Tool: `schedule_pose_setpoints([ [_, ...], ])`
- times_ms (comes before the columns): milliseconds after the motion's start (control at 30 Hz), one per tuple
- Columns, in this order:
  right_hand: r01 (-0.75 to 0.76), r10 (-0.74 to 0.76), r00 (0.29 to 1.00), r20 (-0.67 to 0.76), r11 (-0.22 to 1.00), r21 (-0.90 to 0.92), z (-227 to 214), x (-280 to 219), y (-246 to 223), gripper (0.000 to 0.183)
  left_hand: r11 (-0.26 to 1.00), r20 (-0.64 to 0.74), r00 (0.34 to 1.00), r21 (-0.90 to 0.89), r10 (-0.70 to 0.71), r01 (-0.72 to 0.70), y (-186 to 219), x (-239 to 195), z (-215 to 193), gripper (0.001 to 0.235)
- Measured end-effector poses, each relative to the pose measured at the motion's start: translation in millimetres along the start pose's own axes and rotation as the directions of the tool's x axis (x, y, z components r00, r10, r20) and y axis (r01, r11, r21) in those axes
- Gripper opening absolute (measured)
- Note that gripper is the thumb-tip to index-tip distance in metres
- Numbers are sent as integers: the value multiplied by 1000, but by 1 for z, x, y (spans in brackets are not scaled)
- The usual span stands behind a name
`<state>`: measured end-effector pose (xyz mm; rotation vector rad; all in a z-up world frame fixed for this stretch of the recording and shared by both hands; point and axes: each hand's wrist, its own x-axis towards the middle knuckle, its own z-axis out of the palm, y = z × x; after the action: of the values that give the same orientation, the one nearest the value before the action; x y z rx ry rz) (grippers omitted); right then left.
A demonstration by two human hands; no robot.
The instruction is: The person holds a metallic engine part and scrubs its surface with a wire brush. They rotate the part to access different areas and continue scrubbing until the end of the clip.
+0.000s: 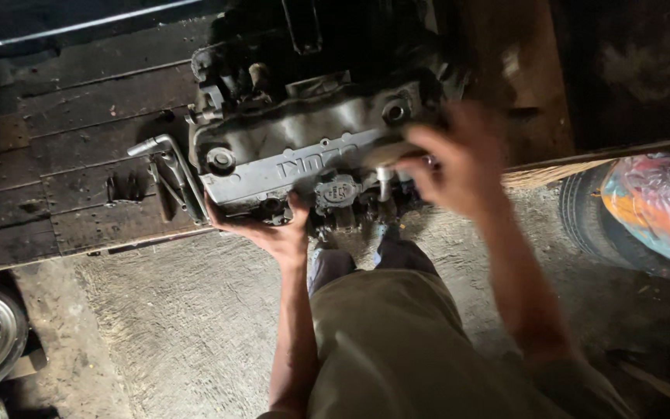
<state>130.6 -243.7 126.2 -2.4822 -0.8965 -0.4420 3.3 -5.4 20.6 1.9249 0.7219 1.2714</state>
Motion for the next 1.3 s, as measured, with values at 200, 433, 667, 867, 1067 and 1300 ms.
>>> schedule_pose_setpoints([
  [200, -272, 260, 962, 81, 929, 252, -19, 0, 14, 34, 999, -23, 999, -28, 37, -37, -6, -1, 2, 112],
  [433, -209, 171, 968, 182, 954, 216, -5, 1, 17, 40, 997, -11, 997, 7, 82, -82, -17, -4, 1, 112],
  [667, 56, -100, 986, -131, 952, -302, 0, 10, -14, 34, 997, -29, 997, 18, 70, -69, -10, 0, 4, 112],
  [867, 96, -86, 994, -63, 981, 169, -2, -2, 25, 28, 995, -19, 995, 17, 95, -95, -14, 1, 5, 112],
  [1067, -99, 93, 995, 37, 965, 244, 3, -9, 24, 27, 986, -33, 986, 40, 166, -164, -28, -6, 4, 115],
  [1300, -126, 126, 992, 6, 982, 142, -3, -4, 0, 33, 992, -28, 992, 19, 125, -124, -20, 0, 3, 113],
])
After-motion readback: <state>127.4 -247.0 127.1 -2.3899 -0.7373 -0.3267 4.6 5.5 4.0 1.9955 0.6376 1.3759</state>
